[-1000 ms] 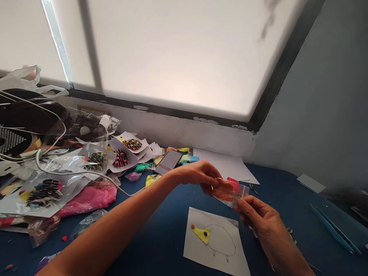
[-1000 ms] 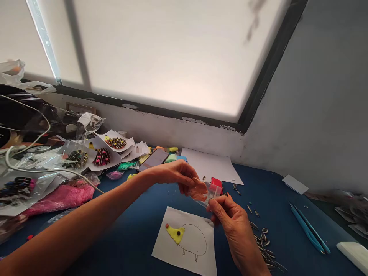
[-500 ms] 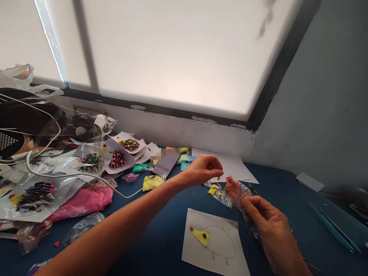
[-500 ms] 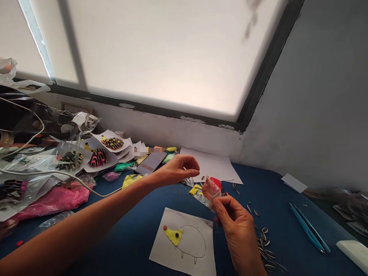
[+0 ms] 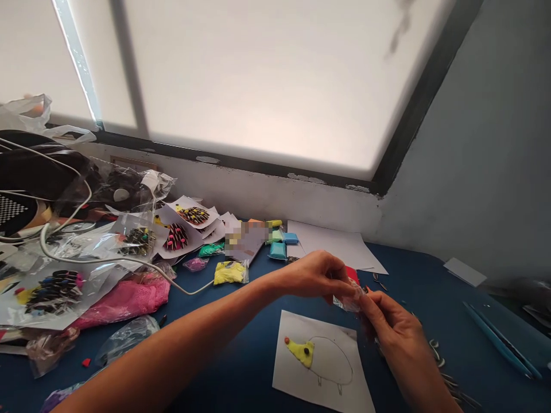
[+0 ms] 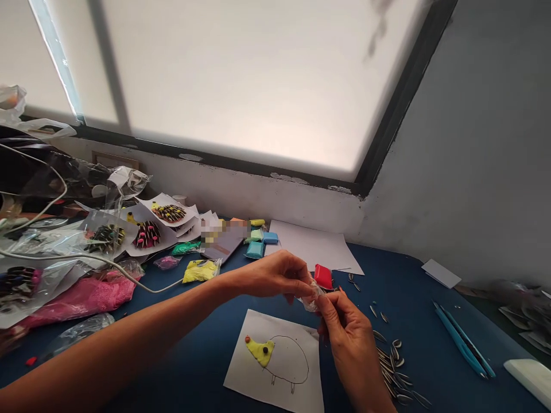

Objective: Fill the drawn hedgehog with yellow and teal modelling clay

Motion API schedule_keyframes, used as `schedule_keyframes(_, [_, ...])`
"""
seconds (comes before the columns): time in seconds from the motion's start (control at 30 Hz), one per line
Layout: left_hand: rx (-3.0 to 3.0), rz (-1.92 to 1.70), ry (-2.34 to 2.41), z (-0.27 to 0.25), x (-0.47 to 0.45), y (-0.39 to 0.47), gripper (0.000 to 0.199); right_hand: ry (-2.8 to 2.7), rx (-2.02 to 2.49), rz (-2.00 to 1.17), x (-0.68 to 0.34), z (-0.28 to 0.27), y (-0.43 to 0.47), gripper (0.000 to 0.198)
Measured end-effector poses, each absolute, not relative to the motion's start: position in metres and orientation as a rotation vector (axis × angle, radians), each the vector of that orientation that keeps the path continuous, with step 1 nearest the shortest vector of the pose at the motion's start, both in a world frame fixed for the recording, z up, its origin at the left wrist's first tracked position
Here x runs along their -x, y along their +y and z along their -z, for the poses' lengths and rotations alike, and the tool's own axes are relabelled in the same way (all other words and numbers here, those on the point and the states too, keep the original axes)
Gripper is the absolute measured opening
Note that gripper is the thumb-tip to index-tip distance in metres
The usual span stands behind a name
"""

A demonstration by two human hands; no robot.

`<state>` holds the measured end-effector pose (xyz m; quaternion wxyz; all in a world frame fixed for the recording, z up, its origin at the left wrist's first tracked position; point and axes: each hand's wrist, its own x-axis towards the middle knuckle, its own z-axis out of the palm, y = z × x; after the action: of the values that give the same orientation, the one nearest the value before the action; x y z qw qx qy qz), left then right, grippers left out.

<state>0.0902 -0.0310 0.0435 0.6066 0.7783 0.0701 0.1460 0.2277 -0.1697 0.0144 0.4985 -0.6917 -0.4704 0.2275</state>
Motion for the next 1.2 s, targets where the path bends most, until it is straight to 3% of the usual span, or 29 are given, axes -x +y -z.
schedule_keyframes(0.17, [-1.833,-0.265,0.122,-0.047,-0.089,-0.035,0.028,-1.07,1.683,-0.556,-0.23,-0.014,-0.17,0.044])
schedule_keyframes(0.33, [-1.868,-0.632,0.351,-0.049,-0.087,-0.022,0.032,-0.979,1.63,-0.588,-0.231,-0.015,-0.166,0.05])
schedule_keyframes(0.43, [-1.862,-0.436,0.359,-0.045,-0.088,-0.016,0.041,-0.947,1.605,-0.622,-0.232,-0.014,-0.164,0.051])
schedule_keyframes(0.57, [-1.718,-0.357,0.349,-0.039,-0.089,-0.015,0.025,-0.925,1.59,-0.661,-0.235,-0.014,-0.164,0.053])
schedule_keyframes(0.83, [-1.751,-0.426,0.356,-0.038,-0.091,-0.011,0.013,-0.852,1.645,-0.638,-0.237,-0.013,-0.163,0.057])
schedule_keyframes(1.03, [-2.453,-0.3,0.748,-0.048,-0.077,0.007,0.027,-0.843,1.646,-0.642,-0.234,-0.014,-0.163,0.069])
schedule_keyframes(1.2, [-2.653,-0.04,1.116,-0.047,-0.051,0.038,0.016,-0.858,1.679,-0.623,-0.233,-0.015,-0.161,0.068])
